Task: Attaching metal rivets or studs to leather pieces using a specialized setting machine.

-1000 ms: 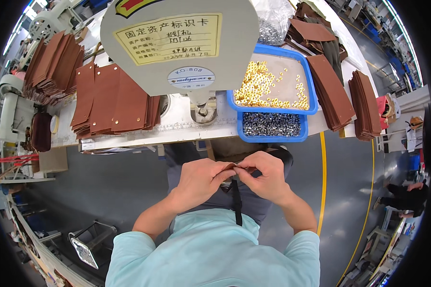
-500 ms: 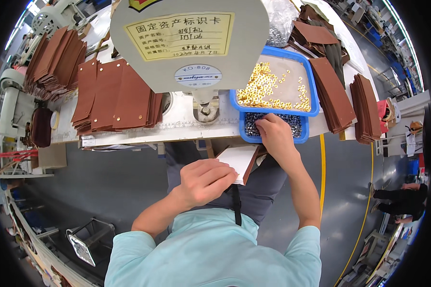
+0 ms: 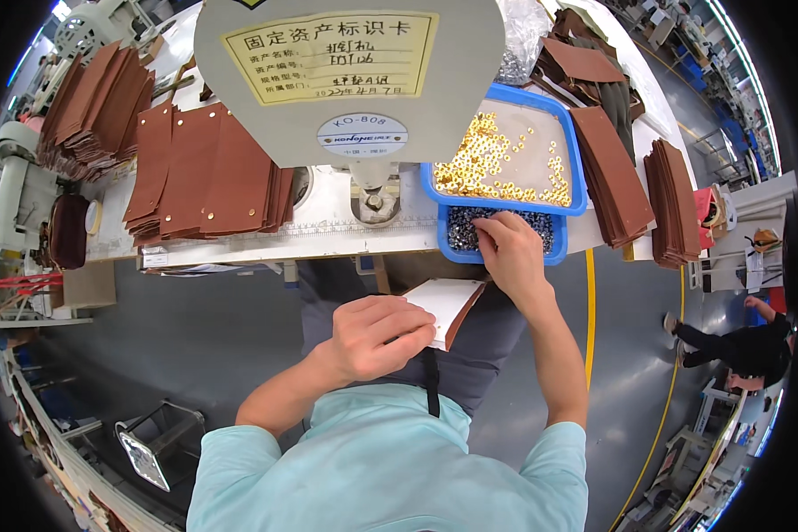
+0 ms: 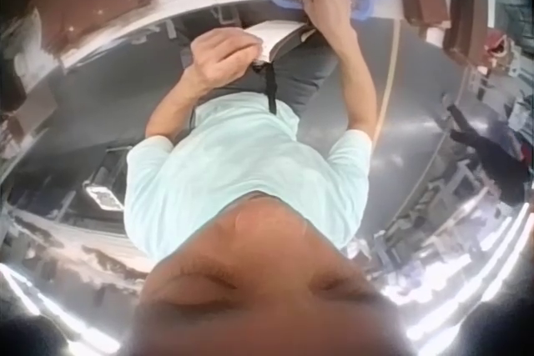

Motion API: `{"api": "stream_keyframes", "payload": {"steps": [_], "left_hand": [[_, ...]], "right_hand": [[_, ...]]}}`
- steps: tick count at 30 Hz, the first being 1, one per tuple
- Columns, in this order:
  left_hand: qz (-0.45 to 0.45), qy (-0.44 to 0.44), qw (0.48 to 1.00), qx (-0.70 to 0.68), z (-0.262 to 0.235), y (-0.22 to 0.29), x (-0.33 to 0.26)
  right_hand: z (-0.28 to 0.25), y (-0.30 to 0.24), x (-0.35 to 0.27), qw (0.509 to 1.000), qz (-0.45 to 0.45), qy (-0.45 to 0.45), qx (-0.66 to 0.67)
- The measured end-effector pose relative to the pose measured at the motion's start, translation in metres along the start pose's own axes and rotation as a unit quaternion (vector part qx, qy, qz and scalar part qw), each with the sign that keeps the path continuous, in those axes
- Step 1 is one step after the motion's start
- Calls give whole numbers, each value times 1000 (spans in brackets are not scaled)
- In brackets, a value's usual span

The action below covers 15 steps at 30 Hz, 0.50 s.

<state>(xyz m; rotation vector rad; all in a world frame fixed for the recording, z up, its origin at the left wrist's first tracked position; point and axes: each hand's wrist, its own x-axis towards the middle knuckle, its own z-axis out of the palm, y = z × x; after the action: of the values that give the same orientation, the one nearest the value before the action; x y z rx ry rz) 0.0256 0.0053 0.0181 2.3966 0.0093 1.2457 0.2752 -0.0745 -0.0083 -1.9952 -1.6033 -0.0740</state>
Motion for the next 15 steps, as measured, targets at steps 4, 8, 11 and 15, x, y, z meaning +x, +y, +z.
{"api": "stream_keyframes", "payload": {"steps": [4, 8, 11, 15], "left_hand": [[-5, -1, 1000, -1, 1, -1, -1], [4, -2, 1000, -8, -3, -2, 0], [18, -2, 1000, -5, -3, -3, 1], [41, 2, 999, 3, -2, -3, 4]], "right_hand": [[-4, -5, -1, 999, 11, 11, 35], [-36, -33, -6, 901, 190, -106, 375], [-50, -49, -16, 750, 212, -220, 587], [-56, -60, -18, 634, 232, -299, 674]]}}
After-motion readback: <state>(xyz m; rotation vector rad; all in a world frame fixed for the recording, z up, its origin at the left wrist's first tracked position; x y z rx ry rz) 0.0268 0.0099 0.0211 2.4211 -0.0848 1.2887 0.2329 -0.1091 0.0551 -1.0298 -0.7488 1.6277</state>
